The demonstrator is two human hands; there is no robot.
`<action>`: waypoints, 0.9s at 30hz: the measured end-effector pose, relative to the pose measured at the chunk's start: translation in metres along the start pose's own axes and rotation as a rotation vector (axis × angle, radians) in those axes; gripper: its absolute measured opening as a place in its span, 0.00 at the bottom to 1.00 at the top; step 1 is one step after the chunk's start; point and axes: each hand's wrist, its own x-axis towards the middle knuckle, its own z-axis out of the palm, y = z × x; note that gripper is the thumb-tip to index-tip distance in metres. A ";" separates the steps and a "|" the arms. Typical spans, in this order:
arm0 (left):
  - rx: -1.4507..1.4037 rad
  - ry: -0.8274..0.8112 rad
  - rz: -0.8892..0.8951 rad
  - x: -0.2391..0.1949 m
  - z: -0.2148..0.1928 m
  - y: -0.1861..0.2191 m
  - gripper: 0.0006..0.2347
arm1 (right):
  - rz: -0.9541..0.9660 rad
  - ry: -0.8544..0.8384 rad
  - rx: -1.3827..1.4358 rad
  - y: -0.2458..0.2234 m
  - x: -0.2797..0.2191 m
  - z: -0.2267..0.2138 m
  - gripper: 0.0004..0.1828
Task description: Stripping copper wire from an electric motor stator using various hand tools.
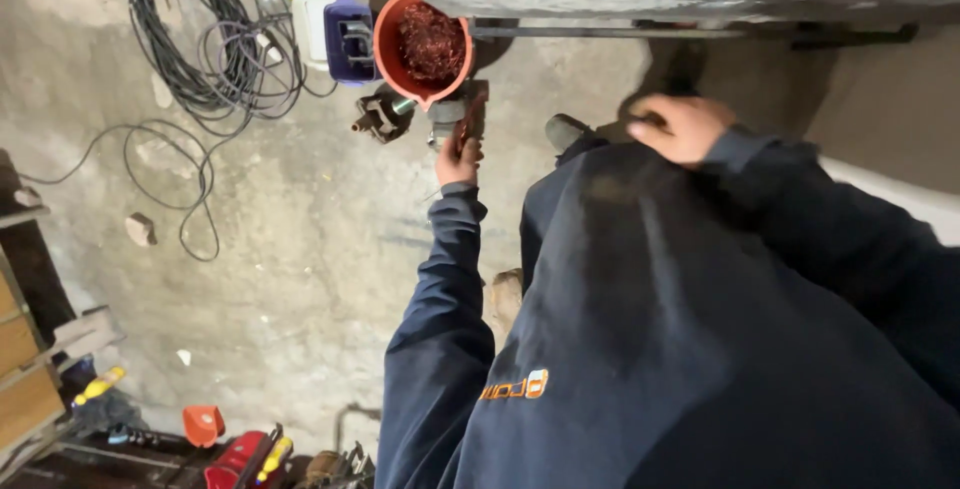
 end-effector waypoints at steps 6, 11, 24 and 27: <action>-0.335 0.152 -0.352 0.060 -0.034 -0.084 0.16 | 0.120 -0.244 -0.215 0.125 -0.018 0.045 0.29; 0.265 0.349 -0.096 0.113 -0.022 -0.059 0.20 | 0.109 -0.249 -0.224 0.122 -0.029 0.023 0.31; -0.043 -0.784 0.080 0.003 0.224 0.194 0.11 | 0.159 0.008 -0.130 0.158 -0.092 -0.092 0.23; 0.080 -0.755 0.054 0.020 0.231 0.305 0.11 | -0.067 0.247 0.178 0.150 -0.085 -0.162 0.17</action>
